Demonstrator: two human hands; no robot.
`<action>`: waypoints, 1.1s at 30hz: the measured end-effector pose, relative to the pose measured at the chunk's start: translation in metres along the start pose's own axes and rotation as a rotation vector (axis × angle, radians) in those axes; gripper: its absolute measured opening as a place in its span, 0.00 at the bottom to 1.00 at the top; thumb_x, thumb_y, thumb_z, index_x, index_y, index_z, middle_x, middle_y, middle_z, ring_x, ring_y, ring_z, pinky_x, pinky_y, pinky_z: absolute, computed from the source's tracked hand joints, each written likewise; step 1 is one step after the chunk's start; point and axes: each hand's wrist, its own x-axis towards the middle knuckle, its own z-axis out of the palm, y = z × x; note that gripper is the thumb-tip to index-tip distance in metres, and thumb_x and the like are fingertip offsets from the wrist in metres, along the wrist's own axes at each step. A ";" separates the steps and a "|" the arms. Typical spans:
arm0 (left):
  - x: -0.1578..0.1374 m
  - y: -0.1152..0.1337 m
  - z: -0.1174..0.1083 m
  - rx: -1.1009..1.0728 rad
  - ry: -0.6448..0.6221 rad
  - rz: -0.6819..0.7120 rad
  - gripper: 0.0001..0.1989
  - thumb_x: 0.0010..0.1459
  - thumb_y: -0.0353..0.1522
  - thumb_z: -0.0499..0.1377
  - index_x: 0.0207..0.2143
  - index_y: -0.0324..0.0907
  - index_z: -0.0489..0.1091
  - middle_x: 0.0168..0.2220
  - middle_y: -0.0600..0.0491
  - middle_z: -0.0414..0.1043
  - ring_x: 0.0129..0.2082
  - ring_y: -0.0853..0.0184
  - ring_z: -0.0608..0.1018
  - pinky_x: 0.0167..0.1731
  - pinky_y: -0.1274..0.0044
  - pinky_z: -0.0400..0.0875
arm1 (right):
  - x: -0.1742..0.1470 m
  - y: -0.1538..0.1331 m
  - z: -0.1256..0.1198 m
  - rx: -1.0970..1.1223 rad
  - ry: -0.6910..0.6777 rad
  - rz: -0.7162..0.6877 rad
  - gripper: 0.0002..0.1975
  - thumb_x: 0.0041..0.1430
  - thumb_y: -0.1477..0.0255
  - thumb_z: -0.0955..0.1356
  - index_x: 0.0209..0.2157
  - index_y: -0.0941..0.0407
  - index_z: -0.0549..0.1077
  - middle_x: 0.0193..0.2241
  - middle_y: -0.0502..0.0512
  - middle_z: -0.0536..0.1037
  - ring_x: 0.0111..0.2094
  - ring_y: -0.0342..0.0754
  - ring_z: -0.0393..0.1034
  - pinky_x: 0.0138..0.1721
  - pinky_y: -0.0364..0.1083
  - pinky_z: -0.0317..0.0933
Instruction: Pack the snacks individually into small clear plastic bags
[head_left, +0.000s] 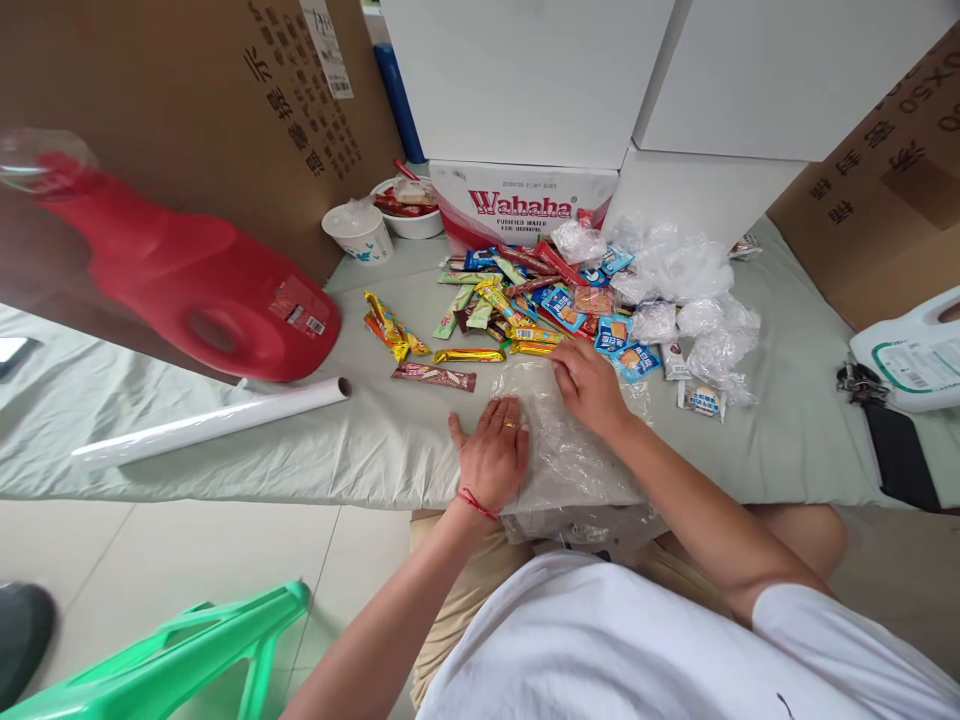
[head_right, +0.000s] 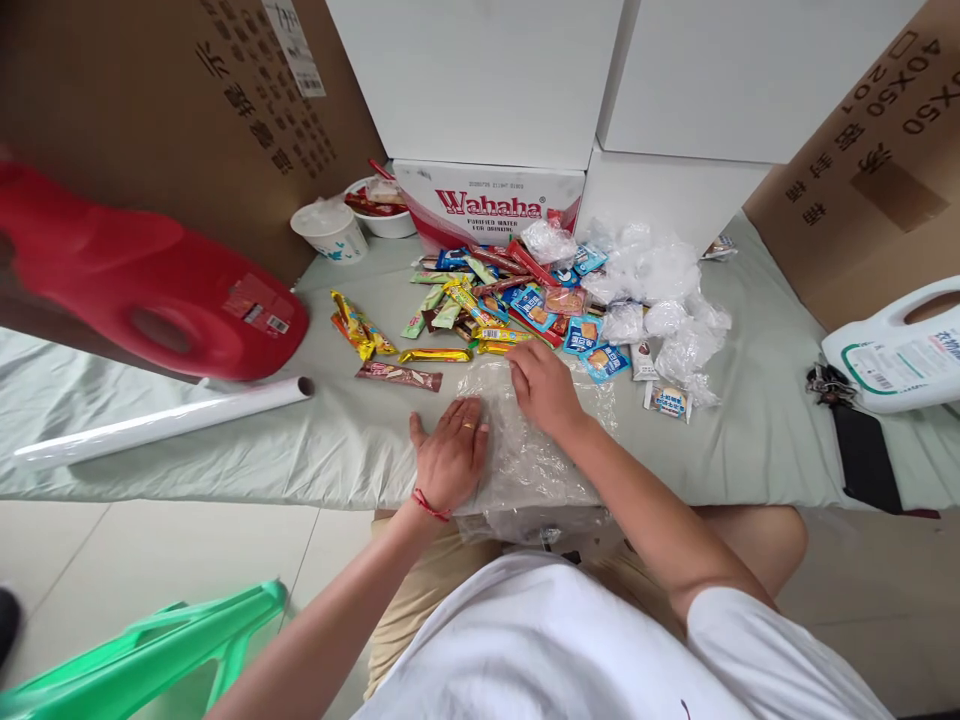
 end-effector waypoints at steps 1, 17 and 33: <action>0.002 -0.002 -0.001 -0.012 -0.006 -0.020 0.26 0.75 0.38 0.43 0.69 0.42 0.63 0.67 0.40 0.68 0.69 0.52 0.68 0.69 0.37 0.34 | -0.018 -0.005 -0.004 0.003 -0.035 -0.008 0.17 0.72 0.74 0.61 0.53 0.54 0.78 0.51 0.62 0.79 0.53 0.55 0.71 0.56 0.55 0.68; 0.005 -0.034 -0.015 0.243 -0.199 0.051 0.30 0.73 0.43 0.42 0.72 0.44 0.57 0.75 0.41 0.52 0.73 0.51 0.60 0.69 0.39 0.42 | -0.106 0.038 -0.030 -0.174 -0.201 0.102 0.23 0.73 0.66 0.63 0.64 0.60 0.71 0.69 0.69 0.65 0.69 0.62 0.59 0.69 0.65 0.56; 0.002 -0.045 -0.018 0.267 -0.171 0.134 0.32 0.72 0.47 0.46 0.74 0.48 0.54 0.75 0.43 0.50 0.73 0.51 0.61 0.71 0.45 0.43 | 0.118 0.113 -0.058 -0.619 -0.426 0.370 0.25 0.62 0.65 0.73 0.56 0.65 0.76 0.56 0.75 0.76 0.57 0.68 0.68 0.52 0.55 0.64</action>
